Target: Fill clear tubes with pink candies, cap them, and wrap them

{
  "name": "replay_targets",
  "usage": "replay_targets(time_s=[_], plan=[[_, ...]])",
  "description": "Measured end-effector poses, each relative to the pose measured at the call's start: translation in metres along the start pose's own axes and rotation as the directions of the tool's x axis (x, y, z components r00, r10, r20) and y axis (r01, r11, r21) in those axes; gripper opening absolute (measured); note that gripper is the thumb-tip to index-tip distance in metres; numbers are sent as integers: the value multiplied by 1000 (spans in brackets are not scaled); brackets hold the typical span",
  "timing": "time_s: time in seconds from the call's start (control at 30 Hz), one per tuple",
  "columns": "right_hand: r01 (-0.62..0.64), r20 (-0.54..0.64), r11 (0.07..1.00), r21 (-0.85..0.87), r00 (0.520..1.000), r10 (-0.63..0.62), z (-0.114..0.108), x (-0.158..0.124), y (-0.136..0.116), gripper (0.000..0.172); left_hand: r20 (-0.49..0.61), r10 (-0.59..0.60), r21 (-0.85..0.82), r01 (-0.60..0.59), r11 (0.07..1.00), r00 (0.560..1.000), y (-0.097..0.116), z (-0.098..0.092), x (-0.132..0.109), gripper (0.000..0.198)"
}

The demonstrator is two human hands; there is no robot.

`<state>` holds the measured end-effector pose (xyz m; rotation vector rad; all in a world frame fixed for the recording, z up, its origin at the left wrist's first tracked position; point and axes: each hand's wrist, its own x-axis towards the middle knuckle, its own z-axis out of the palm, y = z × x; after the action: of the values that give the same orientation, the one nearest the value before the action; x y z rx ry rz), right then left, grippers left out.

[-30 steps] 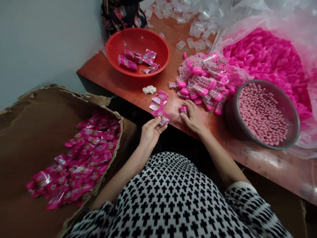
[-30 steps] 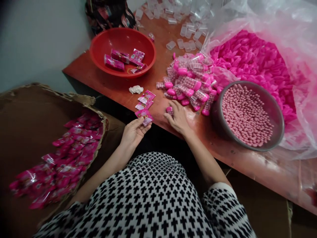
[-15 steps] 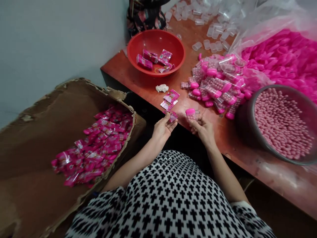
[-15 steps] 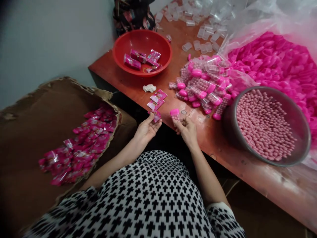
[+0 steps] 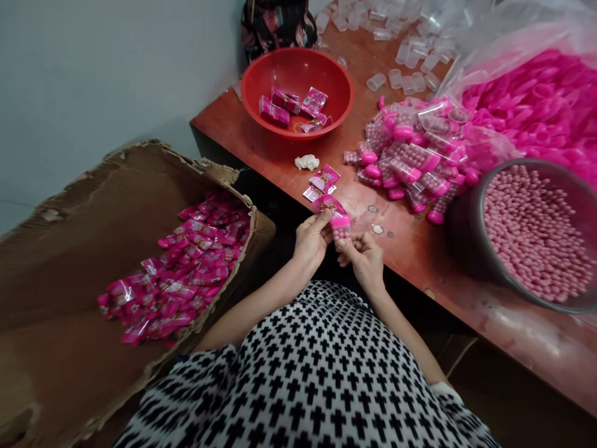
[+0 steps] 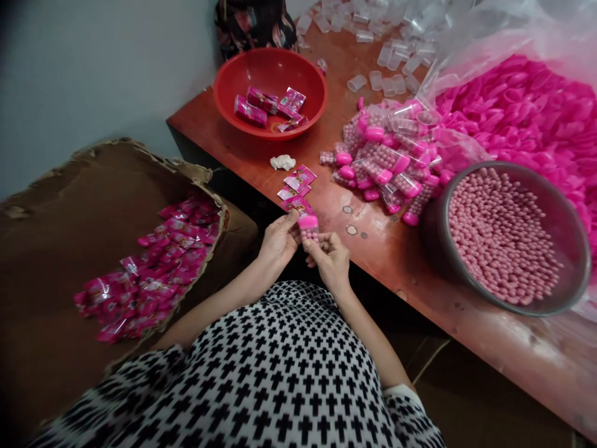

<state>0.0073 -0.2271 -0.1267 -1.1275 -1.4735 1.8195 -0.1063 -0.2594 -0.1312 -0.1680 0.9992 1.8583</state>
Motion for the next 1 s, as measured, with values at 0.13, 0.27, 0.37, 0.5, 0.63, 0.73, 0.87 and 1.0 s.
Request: replay_targets(time_s=[0.13,0.27,0.37,0.5,0.63,0.73,0.87,1.0], plan=[[7,6,1000,28,1000,-7,-1,1,3,30,84,36,91,-43,995,996,4,3,-1,37],[119,-49,990,-77,991,-123,-1,0,9,28,133,36,124,-53,991,990,5,5,-1,41],[174,-56,979,-103,982,-180,-1,1,12,26,150,-8,153,-15,988,989,5,4,-1,36],[85,8,995,50,996,-85,-2,3,13,28,183,-50,230,7,973,982,7,3,0,32],[77,-18,994,72,997,-76,-1,5,15,29,157,-22,285,-24,958,987,8,5,-2,29],[150,-119,988,-23,981,-152,-1,6,18,29,108,2,287,-33,957,994,4,7,-6,29],[41,3,993,111,999,-42,-3,10,18,28,102,-19,291,-12,957,995,-2,6,-11,33],[53,5,994,91,999,-54,-2,9,15,26,100,-32,252,6,968,994,1,4,-12,35]])
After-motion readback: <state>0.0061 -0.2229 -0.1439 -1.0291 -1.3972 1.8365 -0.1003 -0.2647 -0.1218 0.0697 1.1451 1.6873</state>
